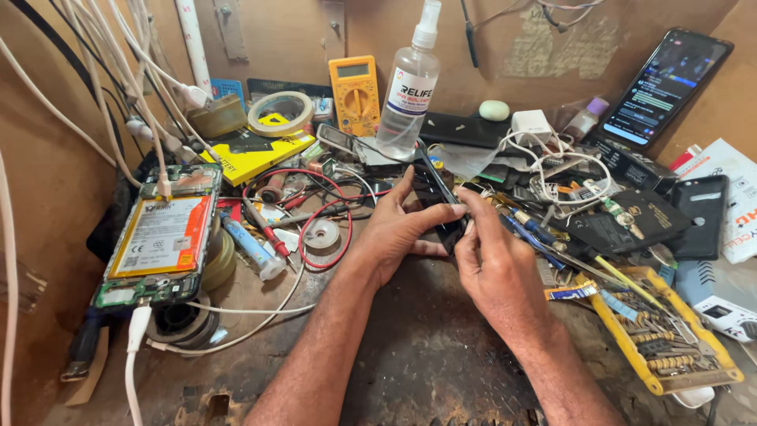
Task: The person works on a smartphone at a cluttered repair bench, prying along the edge of the phone's back cover with a small tool, testing the phone's flashlight, and working the back cover off the body. They then hold the opened phone and pick up a screwdriver near the exposed internals.
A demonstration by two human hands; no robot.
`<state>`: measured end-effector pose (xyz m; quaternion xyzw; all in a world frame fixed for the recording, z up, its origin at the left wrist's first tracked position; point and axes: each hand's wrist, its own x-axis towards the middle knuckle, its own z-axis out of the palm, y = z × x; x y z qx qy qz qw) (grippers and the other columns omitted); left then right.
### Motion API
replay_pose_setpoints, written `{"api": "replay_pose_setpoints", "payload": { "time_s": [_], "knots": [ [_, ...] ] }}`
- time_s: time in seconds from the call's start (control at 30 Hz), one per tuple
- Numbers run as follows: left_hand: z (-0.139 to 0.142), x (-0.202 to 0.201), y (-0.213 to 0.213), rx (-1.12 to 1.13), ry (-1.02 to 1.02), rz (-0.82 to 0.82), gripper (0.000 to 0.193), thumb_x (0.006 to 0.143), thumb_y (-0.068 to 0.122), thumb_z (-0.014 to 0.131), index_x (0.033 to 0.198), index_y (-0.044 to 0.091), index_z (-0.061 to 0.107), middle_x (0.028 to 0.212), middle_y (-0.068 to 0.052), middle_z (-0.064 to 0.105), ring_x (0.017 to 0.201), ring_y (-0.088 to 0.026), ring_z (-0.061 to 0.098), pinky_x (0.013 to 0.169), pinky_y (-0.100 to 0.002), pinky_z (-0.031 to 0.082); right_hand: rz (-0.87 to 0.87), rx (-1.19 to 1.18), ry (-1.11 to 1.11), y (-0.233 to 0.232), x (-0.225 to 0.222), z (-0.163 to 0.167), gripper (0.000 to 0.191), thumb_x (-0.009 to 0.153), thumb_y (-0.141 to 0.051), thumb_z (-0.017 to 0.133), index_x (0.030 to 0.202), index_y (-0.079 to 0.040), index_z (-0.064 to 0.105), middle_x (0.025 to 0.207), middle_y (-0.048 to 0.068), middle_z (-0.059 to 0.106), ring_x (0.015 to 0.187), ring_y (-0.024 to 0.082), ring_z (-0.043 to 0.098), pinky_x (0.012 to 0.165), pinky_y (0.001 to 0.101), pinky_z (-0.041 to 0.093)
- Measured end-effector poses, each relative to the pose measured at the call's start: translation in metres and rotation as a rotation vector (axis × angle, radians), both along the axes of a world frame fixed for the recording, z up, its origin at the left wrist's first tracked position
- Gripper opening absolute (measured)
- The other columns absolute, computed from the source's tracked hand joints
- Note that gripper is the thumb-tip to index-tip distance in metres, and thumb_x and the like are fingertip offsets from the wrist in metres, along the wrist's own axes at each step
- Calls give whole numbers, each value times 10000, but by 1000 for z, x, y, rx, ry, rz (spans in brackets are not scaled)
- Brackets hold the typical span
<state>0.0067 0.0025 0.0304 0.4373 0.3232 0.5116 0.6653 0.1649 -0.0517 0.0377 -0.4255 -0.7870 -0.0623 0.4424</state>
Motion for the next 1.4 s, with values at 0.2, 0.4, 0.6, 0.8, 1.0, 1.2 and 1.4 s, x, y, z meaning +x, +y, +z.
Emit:
{"api": "replay_pose_setpoints", "payload": {
  "time_s": [0.2, 0.4, 0.6, 0.8, 1.0, 1.2, 1.4],
  "knots": [
    [-3, -2, 2, -20, -53, -25, 1060, 753, 133, 823, 1605, 110, 193, 1168, -44, 725, 993, -173, 701, 661, -379, 622, 10, 43, -13, 1, 0, -3, 441, 945, 57, 597, 1376, -5, 528, 1129, 236, 711, 970, 385, 735, 739, 436, 590],
    [-5, -2, 1, -9, -95, -49, 1175, 756, 135, 816, 1640, 166, 42, 1272, -54, 674, 1098, -172, 670, 704, -412, 630, 33, 111, -19, 0, -2, -6, 427, 954, 67, 589, 1369, -3, 521, 1216, 222, 700, 1057, 374, 728, 810, 407, 603],
    [-8, -2, 0, -8, -89, -34, 1218, 750, 141, 831, 1639, 188, 0, 1299, -44, 667, 1123, -172, 656, 723, -419, 623, 25, 85, -39, 1, 0, -7, 445, 941, 73, 603, 1373, -10, 536, 1183, 207, 713, 1031, 356, 737, 788, 402, 602],
    [-9, 0, 2, -27, -99, -11, 1218, 754, 160, 823, 1642, 181, -11, 1303, -60, 672, 1119, -193, 670, 713, -428, 624, 39, 131, -58, 4, 1, -9, 439, 948, 74, 596, 1372, -11, 526, 1201, 210, 712, 1053, 364, 732, 813, 410, 599],
    [-8, 0, 2, -43, -89, 1, 1223, 743, 147, 829, 1639, 171, -3, 1281, -73, 685, 1094, -198, 680, 700, -429, 634, 13, 109, -30, 2, -1, -10, 430, 960, 73, 589, 1376, -16, 526, 1185, 214, 711, 1036, 365, 735, 790, 418, 598],
    [-6, 0, 2, -29, -113, 7, 1210, 743, 121, 829, 1640, 144, 17, 1249, -83, 700, 1055, -214, 694, 694, -425, 642, 13, 108, -38, 5, -1, -9, 432, 950, 65, 595, 1370, -14, 524, 1148, 219, 718, 993, 367, 741, 770, 420, 601],
    [-7, -1, 3, -41, -139, -8, 1197, 746, 94, 820, 1639, 152, 24, 1241, -59, 697, 1070, -206, 689, 691, -436, 639, 9, 135, -40, 6, -2, -11, 415, 973, 39, 594, 1374, -2, 498, 1125, 228, 726, 976, 362, 747, 746, 408, 610]
  ]
}}
